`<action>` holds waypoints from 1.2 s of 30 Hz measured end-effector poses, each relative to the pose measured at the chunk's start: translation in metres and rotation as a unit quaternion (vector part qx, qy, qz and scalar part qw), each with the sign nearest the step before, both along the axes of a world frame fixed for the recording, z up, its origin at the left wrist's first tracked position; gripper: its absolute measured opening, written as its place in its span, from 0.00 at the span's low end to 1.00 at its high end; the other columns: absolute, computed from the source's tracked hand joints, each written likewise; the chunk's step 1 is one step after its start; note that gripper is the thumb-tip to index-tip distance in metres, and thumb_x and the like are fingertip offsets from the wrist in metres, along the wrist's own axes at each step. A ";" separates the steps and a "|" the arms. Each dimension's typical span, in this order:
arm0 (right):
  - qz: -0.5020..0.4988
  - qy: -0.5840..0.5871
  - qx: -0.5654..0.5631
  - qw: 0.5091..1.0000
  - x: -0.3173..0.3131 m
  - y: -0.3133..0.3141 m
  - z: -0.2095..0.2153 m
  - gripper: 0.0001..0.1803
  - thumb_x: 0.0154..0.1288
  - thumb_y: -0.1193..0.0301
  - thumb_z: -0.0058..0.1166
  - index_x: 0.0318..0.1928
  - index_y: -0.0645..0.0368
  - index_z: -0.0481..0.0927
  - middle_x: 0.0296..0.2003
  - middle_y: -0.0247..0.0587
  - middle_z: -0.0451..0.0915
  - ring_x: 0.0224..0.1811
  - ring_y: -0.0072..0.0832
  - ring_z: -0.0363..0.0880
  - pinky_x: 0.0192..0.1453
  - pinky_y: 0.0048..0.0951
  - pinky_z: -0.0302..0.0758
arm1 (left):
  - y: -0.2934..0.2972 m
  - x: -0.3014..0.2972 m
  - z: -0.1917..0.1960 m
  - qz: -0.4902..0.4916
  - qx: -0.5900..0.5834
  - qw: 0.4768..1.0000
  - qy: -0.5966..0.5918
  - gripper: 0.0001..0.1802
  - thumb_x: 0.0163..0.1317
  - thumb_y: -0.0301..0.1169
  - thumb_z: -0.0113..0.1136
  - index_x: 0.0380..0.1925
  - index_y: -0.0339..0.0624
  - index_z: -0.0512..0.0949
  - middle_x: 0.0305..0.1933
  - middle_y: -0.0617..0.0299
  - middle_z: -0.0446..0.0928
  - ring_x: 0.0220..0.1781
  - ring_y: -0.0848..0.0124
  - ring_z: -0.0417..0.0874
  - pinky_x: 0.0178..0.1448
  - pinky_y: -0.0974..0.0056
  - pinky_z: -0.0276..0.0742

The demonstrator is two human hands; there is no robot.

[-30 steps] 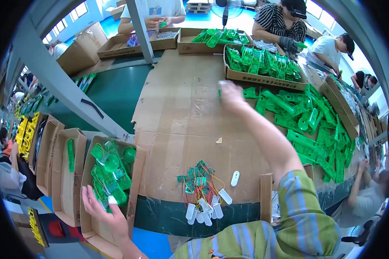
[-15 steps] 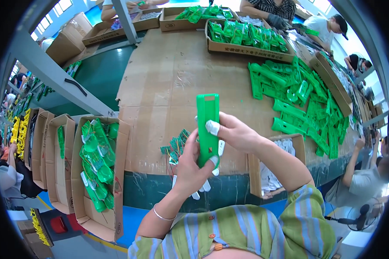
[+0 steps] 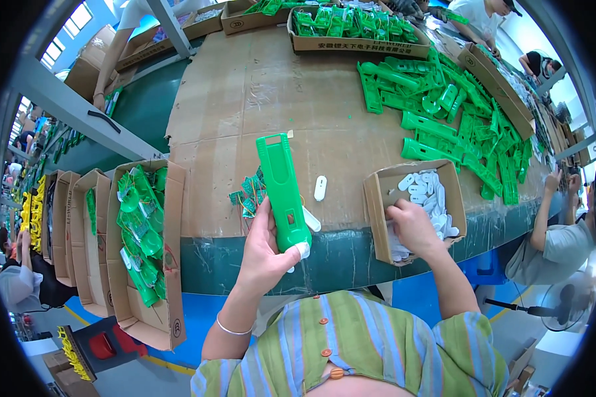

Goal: Assembling electronic internal parts into green plastic lighting housings on a factory production line.

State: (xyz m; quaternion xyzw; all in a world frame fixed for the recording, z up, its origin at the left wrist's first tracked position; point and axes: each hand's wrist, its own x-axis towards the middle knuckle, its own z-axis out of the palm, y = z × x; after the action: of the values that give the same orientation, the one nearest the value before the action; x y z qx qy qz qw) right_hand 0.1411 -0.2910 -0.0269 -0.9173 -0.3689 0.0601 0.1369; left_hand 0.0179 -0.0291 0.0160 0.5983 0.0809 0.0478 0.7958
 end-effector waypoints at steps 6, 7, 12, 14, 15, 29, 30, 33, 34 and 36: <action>-0.048 0.007 0.171 0.984 0.010 -0.019 0.001 0.11 0.42 0.88 0.46 0.29 0.64 0.74 0.26 0.47 0.71 0.30 0.44 0.73 0.31 0.35 0.69 | -0.007 -0.014 0.000 0.012 0.008 1.000 -0.002 0.41 0.44 0.18 0.59 0.61 0.35 0.54 0.54 0.57 0.66 0.51 0.72 0.71 0.54 0.67 0.70; -0.047 0.009 0.172 0.984 0.012 -0.021 0.000 0.11 0.42 0.88 0.46 0.29 0.64 0.74 0.26 0.47 0.71 0.30 0.44 0.73 0.31 0.35 0.69 | -0.008 -0.016 -0.001 0.012 0.009 1.000 0.000 0.41 0.44 0.18 0.59 0.61 0.35 0.54 0.54 0.57 0.66 0.51 0.72 0.71 0.54 0.67 0.70; -0.064 -0.014 0.264 0.962 0.019 -0.029 0.023 0.10 0.46 0.88 0.48 0.31 0.65 0.75 0.29 0.41 0.72 0.32 0.34 0.75 0.34 0.30 0.71 | -0.013 -0.020 -0.011 0.051 0.024 0.998 -0.006 0.44 0.43 0.24 0.68 0.60 0.34 0.55 0.50 0.59 0.69 0.49 0.73 0.72 0.52 0.69 0.71; -0.089 0.147 0.393 0.903 0.013 -0.022 0.035 0.08 0.51 0.84 0.52 0.33 0.64 0.77 0.31 0.34 0.75 0.35 0.22 0.76 0.38 0.24 0.75 | -0.016 -0.020 -0.013 0.056 0.024 0.998 0.008 0.45 0.42 0.26 0.70 0.60 0.34 0.55 0.50 0.59 0.69 0.50 0.73 0.72 0.52 0.69 0.71; -0.089 0.231 0.449 0.858 0.002 -0.008 0.041 0.08 0.52 0.83 0.53 0.35 0.65 0.77 0.31 0.35 0.76 0.35 0.21 0.77 0.37 0.23 0.75 | -0.018 -0.021 -0.014 0.061 0.026 0.998 0.023 0.47 0.41 0.27 0.71 0.60 0.34 0.55 0.50 0.59 0.70 0.50 0.73 0.72 0.52 0.69 0.71; 0.046 0.501 0.418 0.756 -0.048 0.102 0.051 0.18 0.52 0.81 0.59 0.41 0.63 0.64 0.31 0.37 0.74 0.34 0.18 0.75 0.36 0.19 0.75 | -0.027 -0.041 -0.026 0.028 -0.074 0.997 -0.013 0.46 0.47 0.31 0.69 0.63 0.34 0.53 0.57 0.58 0.65 0.57 0.69 0.69 0.59 0.66 0.65; 0.043 0.500 0.417 0.758 -0.049 0.102 0.052 0.18 0.52 0.81 0.59 0.41 0.63 0.64 0.31 0.37 0.74 0.34 0.18 0.75 0.36 0.19 0.75 | -0.027 -0.040 -0.028 0.026 -0.077 0.997 -0.013 0.46 0.47 0.31 0.69 0.63 0.34 0.53 0.57 0.58 0.65 0.57 0.69 0.69 0.59 0.66 0.65; 0.052 0.449 0.369 0.812 -0.048 0.103 0.055 0.17 0.53 0.81 0.58 0.40 0.64 0.64 0.30 0.37 0.74 0.32 0.18 0.75 0.34 0.20 0.76 | -0.024 -0.042 -0.030 0.025 -0.040 0.999 -0.013 0.40 0.48 0.29 0.66 0.61 0.35 0.56 0.54 0.60 0.68 0.53 0.72 0.71 0.56 0.66 0.69; 0.056 0.466 0.369 0.802 -0.048 0.103 0.054 0.17 0.53 0.81 0.58 0.40 0.64 0.64 0.30 0.38 0.74 0.31 0.18 0.75 0.33 0.21 0.77 | -0.022 -0.042 -0.028 0.012 -0.055 0.998 -0.009 0.43 0.48 0.31 0.67 0.62 0.33 0.55 0.55 0.59 0.67 0.55 0.71 0.70 0.57 0.66 0.67; 0.061 0.481 0.370 0.792 -0.048 0.106 0.053 0.17 0.53 0.82 0.57 0.40 0.64 0.64 0.29 0.38 0.74 0.30 0.19 0.75 0.33 0.21 0.77 | -0.020 -0.044 -0.028 -0.002 -0.069 0.998 -0.006 0.46 0.48 0.33 0.69 0.62 0.32 0.53 0.57 0.58 0.66 0.56 0.71 0.69 0.59 0.66 0.65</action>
State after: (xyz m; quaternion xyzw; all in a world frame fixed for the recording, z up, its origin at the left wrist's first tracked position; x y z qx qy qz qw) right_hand 0.0934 -0.1853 0.0264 -0.6250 -0.3044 0.3606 0.6218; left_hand -0.0259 -0.0493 -0.0120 0.5421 0.0781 0.0441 0.8355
